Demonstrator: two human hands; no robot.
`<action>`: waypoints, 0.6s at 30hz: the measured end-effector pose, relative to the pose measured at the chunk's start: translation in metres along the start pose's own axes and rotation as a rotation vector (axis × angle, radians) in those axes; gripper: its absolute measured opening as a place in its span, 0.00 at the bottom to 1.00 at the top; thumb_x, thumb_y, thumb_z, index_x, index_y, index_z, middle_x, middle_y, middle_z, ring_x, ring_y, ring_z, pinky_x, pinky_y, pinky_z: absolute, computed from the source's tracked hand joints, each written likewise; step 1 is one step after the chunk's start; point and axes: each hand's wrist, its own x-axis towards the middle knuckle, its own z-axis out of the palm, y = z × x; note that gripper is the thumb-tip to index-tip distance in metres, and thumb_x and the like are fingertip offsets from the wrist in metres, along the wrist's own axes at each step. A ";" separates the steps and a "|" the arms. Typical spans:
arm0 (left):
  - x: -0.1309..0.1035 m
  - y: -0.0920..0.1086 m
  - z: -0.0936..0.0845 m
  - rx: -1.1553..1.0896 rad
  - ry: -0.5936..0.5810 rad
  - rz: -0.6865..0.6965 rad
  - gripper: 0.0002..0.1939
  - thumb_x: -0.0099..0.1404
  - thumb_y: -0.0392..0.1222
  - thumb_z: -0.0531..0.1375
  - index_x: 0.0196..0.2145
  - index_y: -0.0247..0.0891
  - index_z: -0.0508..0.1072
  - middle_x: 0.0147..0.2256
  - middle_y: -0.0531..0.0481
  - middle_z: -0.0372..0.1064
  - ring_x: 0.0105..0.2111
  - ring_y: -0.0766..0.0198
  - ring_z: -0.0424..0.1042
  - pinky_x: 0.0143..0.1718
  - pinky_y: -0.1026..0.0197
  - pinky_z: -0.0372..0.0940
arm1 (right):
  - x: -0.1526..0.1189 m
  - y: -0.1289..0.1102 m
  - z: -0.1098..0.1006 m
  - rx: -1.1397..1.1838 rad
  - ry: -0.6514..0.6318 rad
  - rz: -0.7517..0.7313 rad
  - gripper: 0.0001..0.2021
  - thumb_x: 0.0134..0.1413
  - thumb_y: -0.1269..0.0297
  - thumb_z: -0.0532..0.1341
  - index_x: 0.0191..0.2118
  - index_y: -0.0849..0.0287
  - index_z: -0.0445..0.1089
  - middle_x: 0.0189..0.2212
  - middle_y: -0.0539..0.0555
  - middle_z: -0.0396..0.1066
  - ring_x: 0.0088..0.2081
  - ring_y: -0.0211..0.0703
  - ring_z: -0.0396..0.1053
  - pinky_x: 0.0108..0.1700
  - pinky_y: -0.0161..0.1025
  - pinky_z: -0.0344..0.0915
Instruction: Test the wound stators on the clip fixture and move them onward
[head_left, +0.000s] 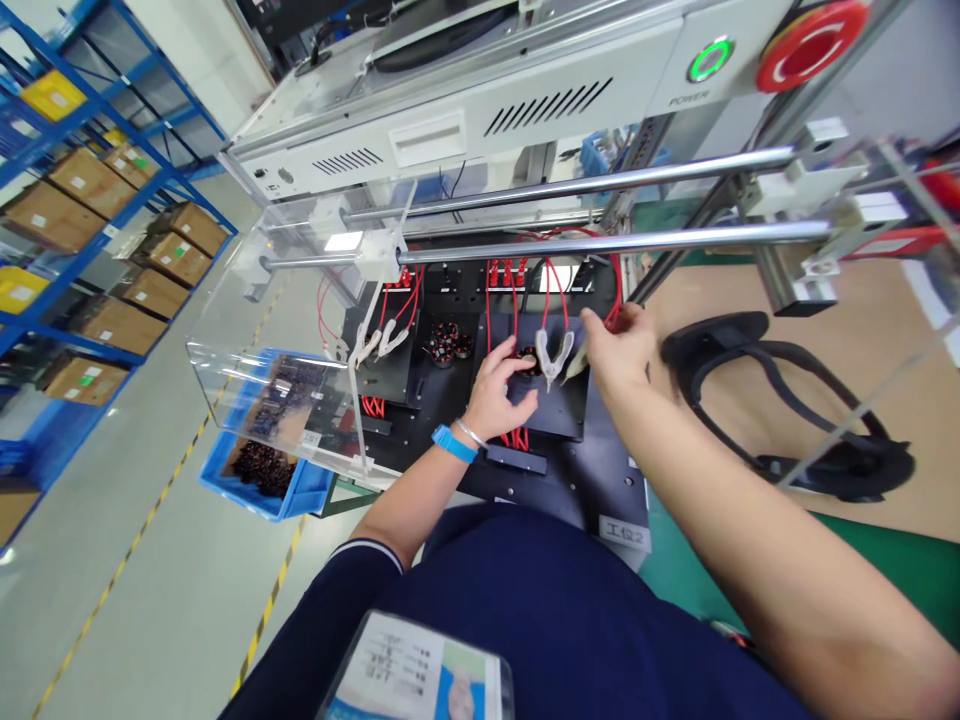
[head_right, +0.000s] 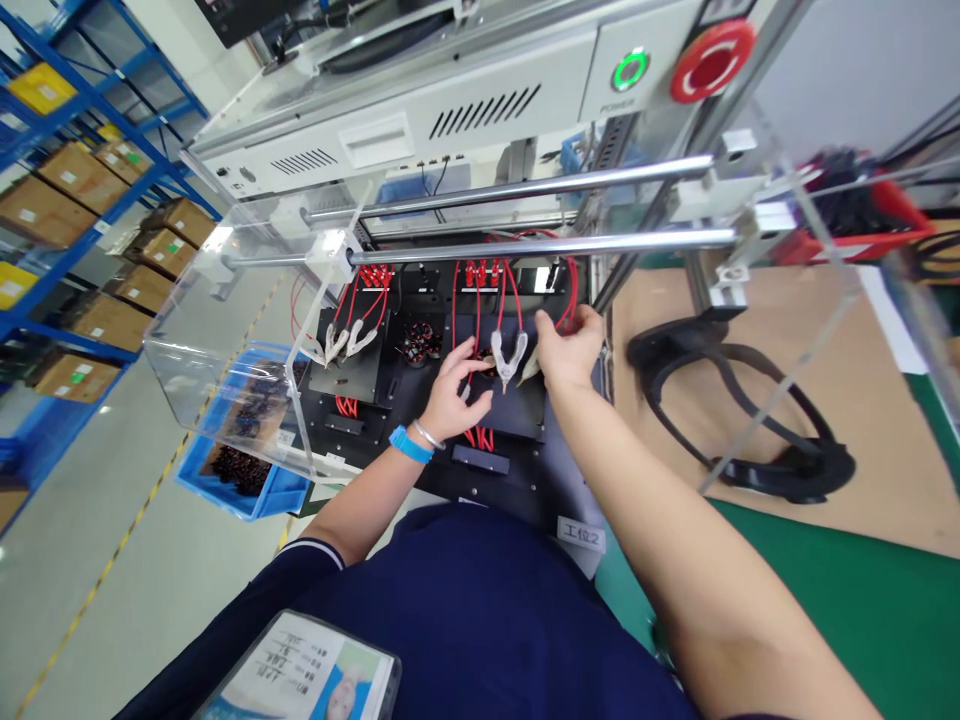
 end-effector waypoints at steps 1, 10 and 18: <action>-0.007 0.000 -0.003 0.037 0.059 -0.034 0.21 0.55 0.37 0.64 0.47 0.36 0.70 0.62 0.35 0.56 0.61 0.53 0.61 0.62 0.48 0.59 | -0.007 0.000 -0.007 -0.048 0.008 -0.173 0.24 0.45 0.59 0.65 0.48 0.64 0.64 0.46 0.64 0.67 0.49 0.54 0.67 0.53 0.51 0.63; -0.023 0.023 -0.026 0.462 -0.163 -0.607 0.21 0.57 0.44 0.62 0.47 0.32 0.71 0.45 0.38 0.72 0.45 0.46 0.73 0.48 0.48 0.68 | -0.072 0.002 -0.035 -0.395 -0.373 -1.303 0.13 0.57 0.75 0.50 0.34 0.59 0.72 0.45 0.57 0.72 0.54 0.51 0.63 0.63 0.56 0.46; -0.017 0.018 -0.041 0.287 -0.017 -0.686 0.13 0.58 0.44 0.59 0.38 0.32 0.74 0.34 0.38 0.76 0.37 0.50 0.75 0.40 0.53 0.66 | -0.052 0.031 0.001 -0.290 -0.378 -1.408 0.15 0.54 0.79 0.50 0.29 0.55 0.71 0.33 0.52 0.71 0.46 0.44 0.68 0.65 0.53 0.43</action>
